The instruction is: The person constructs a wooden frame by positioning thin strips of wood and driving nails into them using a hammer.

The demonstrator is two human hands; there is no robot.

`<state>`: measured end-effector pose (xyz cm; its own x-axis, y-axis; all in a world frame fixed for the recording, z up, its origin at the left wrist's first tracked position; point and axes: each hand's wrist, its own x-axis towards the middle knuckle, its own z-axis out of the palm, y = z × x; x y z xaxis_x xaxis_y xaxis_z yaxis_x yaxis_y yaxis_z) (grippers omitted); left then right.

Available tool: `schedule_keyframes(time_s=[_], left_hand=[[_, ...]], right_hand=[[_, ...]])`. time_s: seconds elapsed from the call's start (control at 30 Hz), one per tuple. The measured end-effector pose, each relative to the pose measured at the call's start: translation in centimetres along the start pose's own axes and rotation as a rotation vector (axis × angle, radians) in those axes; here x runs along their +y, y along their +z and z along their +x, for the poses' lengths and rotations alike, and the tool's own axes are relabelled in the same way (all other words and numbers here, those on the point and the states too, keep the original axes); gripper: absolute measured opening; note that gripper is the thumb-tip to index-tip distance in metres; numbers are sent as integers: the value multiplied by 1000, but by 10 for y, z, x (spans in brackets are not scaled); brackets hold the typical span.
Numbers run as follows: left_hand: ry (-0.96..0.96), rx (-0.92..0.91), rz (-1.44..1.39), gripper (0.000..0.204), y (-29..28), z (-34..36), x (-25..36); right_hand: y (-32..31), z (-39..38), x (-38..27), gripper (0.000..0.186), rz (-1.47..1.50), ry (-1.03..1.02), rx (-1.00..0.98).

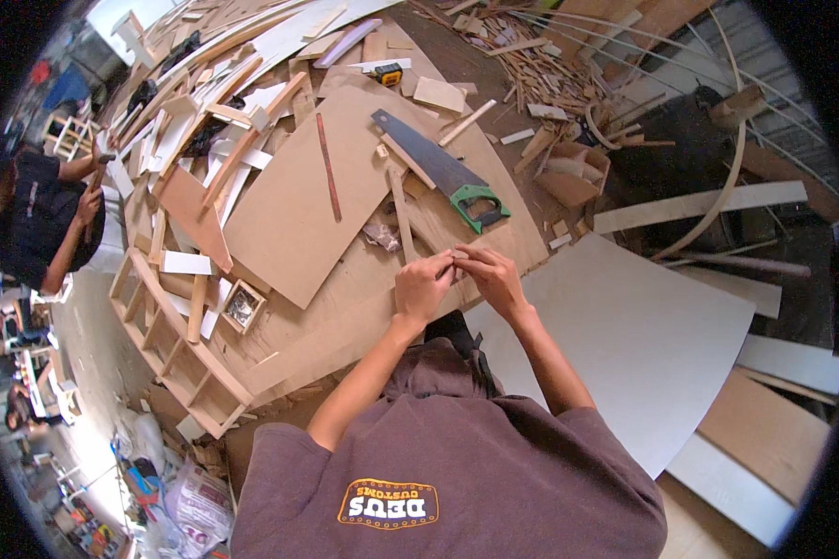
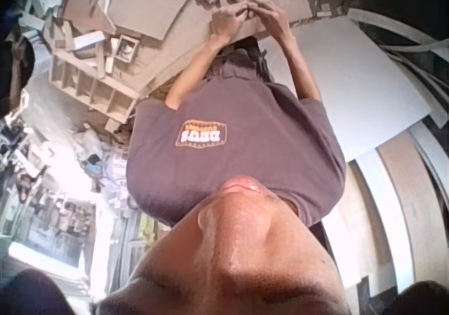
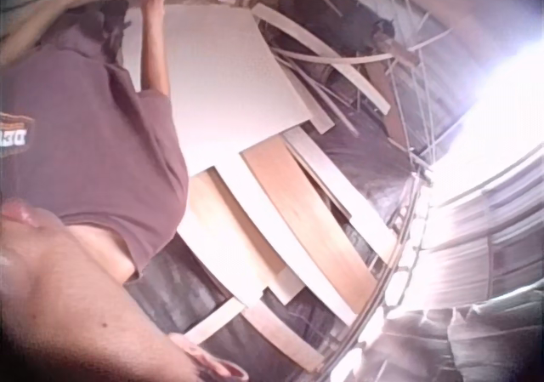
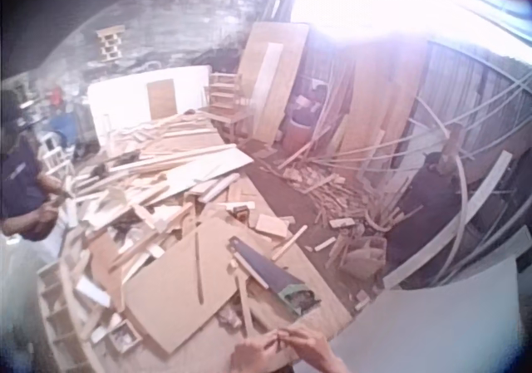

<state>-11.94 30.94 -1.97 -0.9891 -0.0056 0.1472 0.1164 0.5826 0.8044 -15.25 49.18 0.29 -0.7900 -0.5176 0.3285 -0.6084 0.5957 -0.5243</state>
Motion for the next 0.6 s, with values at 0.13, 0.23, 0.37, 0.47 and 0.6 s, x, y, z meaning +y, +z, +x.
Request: schedule_keyframes(time_s=[0.13,0.23,0.37,0.47,0.6], left_hand=[[52,39,66,16,3,-3,-1],[102,91,114,14,3,-3,1],[131,168,221,12,9,-8,3],[58,226,226,10,17,-13,10],[15,280,267,9,22,-16,23]], right_hand=[[-5,-2,10,35,32,-42,-88],[-9,4,20,37,65,-119,-141],[-10,13,28,34,120,-191,-195],[-24,22,30,29,242,-168,-252],[-30,44,58,23,385,-178,-152]])
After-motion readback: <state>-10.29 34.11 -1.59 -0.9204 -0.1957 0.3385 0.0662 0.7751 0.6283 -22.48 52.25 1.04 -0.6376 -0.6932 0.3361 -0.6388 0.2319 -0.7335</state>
